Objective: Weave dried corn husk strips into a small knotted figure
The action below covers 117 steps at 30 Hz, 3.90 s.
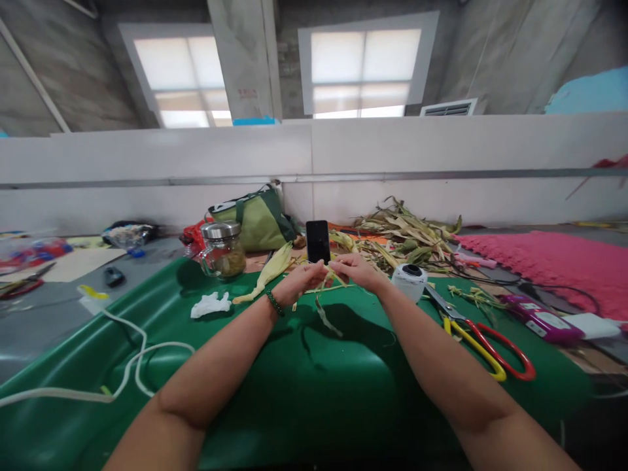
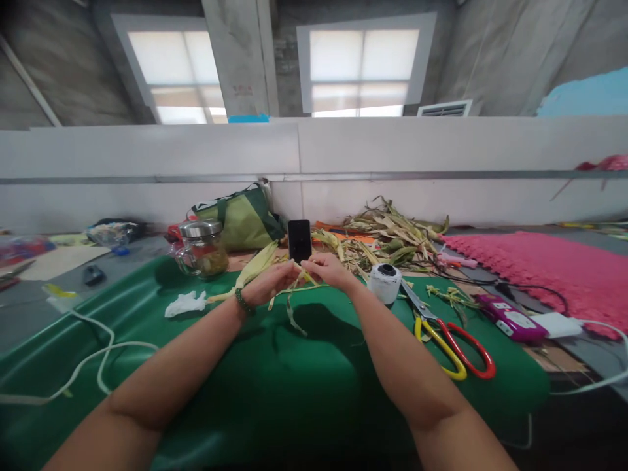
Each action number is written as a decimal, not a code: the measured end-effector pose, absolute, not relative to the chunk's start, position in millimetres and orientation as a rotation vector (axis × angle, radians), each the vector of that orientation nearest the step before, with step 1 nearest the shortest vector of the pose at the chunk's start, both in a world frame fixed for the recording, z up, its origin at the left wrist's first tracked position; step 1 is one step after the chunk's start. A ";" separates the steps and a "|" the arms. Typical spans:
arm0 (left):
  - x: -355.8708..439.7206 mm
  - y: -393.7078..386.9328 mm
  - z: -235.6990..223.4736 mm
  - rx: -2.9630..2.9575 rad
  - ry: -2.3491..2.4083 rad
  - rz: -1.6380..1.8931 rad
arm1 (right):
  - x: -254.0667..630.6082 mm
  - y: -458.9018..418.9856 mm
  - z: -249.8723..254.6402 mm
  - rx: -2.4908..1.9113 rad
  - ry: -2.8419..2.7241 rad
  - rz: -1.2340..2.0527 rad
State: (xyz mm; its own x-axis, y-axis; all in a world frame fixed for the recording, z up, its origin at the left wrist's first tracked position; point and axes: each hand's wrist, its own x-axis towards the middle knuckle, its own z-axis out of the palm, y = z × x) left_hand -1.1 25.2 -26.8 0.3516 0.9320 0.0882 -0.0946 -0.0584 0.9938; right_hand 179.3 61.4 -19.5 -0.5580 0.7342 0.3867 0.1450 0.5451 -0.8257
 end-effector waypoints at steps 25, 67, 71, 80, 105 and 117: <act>-32.9 46.4 -13.8 1.048 0.927 1.444 | 181.9 82.9 -38.1 -0.977 -1.943 0.525; -30.3 53.1 -43.7 2.188 1.562 0.536 | 167.2 77.8 -53.8 -0.908 -2.748 0.309; -31.4 52.4 -45.9 2.136 1.547 0.559 | 172.7 78.9 -50.3 -0.957 -2.661 0.279; -34.9 34.3 -6.6 1.680 1.169 1.207 | 163.0 51.8 -28.4 -0.837 -1.891 0.465; -2.9 19.2 -16.6 1.689 1.036 0.995 | 153.8 51.3 -27.5 -0.770 -1.719 0.904; 1.5 19.2 -20.3 1.726 1.055 1.135 | 149.9 50.6 -29.5 -0.770 -1.686 0.821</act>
State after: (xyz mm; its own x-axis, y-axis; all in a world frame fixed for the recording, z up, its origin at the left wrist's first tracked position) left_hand 1.5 19.2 -20.3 0.2502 0.9272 0.2787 0.2104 -0.3331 0.9191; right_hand 149.9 50.6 -29.5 -0.2330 0.8187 0.5247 0.0922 0.5558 -0.8262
